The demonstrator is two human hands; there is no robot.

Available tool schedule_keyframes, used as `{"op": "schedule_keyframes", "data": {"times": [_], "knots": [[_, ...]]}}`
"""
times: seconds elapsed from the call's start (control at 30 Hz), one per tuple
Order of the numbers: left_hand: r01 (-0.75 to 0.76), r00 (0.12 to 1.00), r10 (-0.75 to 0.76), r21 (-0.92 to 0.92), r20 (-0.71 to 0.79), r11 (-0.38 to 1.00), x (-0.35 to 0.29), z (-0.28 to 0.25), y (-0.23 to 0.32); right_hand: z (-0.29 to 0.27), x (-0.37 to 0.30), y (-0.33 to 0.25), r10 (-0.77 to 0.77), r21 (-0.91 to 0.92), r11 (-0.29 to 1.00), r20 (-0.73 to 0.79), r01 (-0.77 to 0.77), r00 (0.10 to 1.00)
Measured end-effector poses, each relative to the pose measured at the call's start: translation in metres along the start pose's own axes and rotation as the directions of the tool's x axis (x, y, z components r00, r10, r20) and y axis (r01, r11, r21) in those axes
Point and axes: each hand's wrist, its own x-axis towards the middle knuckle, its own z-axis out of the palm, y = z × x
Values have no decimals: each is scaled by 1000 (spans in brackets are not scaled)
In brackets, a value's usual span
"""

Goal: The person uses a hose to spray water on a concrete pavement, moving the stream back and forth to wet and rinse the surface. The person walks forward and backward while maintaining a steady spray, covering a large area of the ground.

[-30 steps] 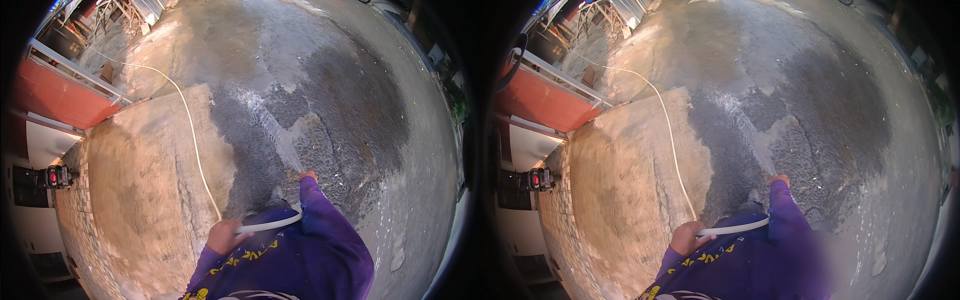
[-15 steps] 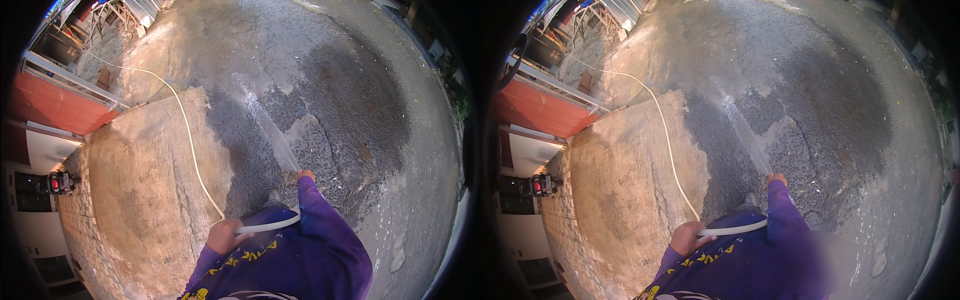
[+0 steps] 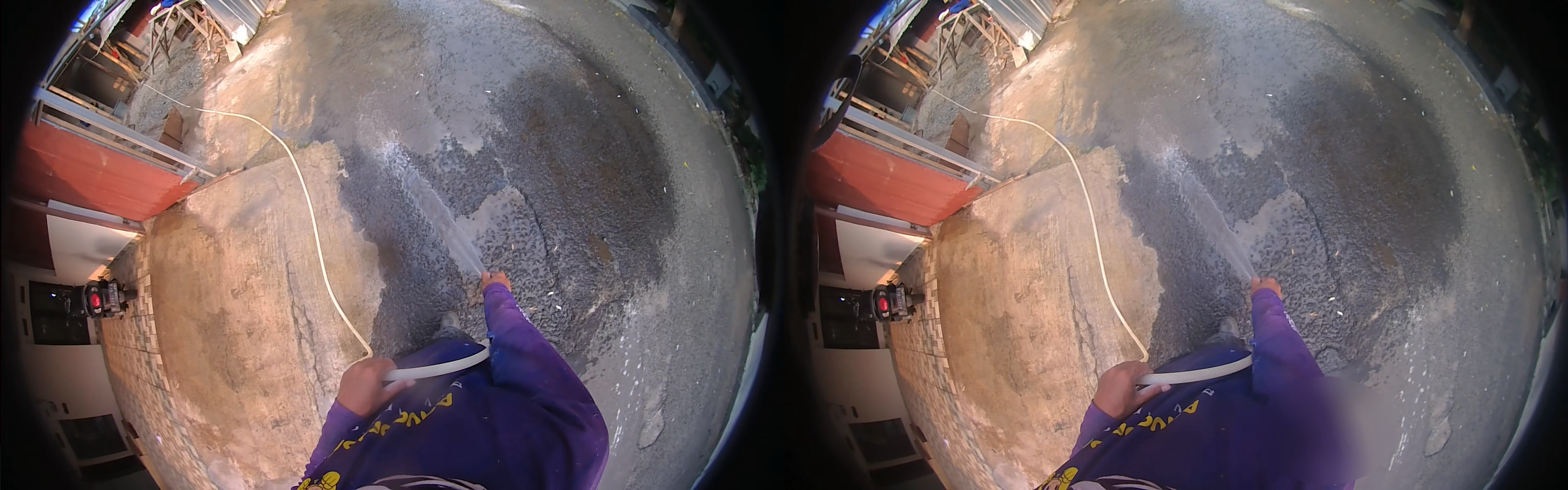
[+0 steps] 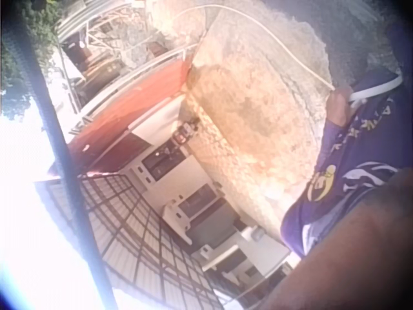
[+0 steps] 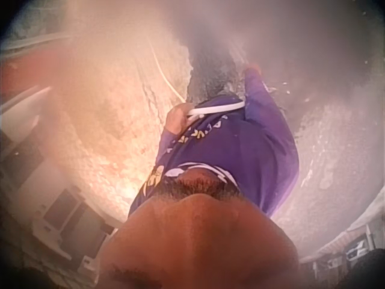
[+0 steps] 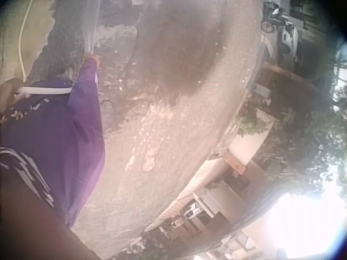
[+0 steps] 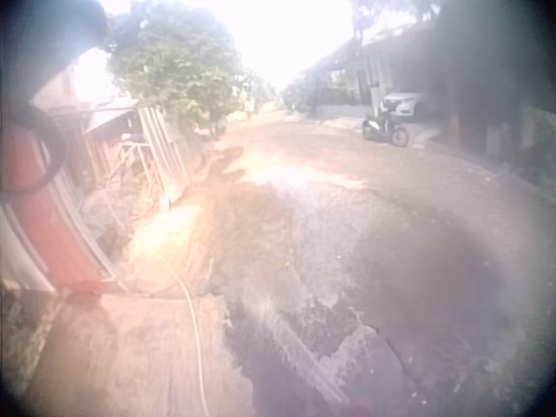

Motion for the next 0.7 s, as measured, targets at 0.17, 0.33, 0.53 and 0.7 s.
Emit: {"op": "schedule_keyframes", "data": {"times": [0.17, 0.33, 0.53, 0.7], "knots": [[-7, 1000, 7, 10, 2, 1000, 0, 1, 0, 6, -2, 6, 85, -31, 996, 62, -83, 994], [-2, 1000, 2, 20, -6, 1000, -3, 1, -1, 2, -11, -7, 23, -9, 1000, 40, -22, 999], [-17, 999, 18, 22, -50, 1000, -5, 1, -5, 6, -8, -26, -80, 64, 995, -24, 81, 997], [-3, 997, 5, 18, -80, 1000, -8, 0, -8, -2, -12, -49, -66, 65, 996, 53, 63, 996]]}}
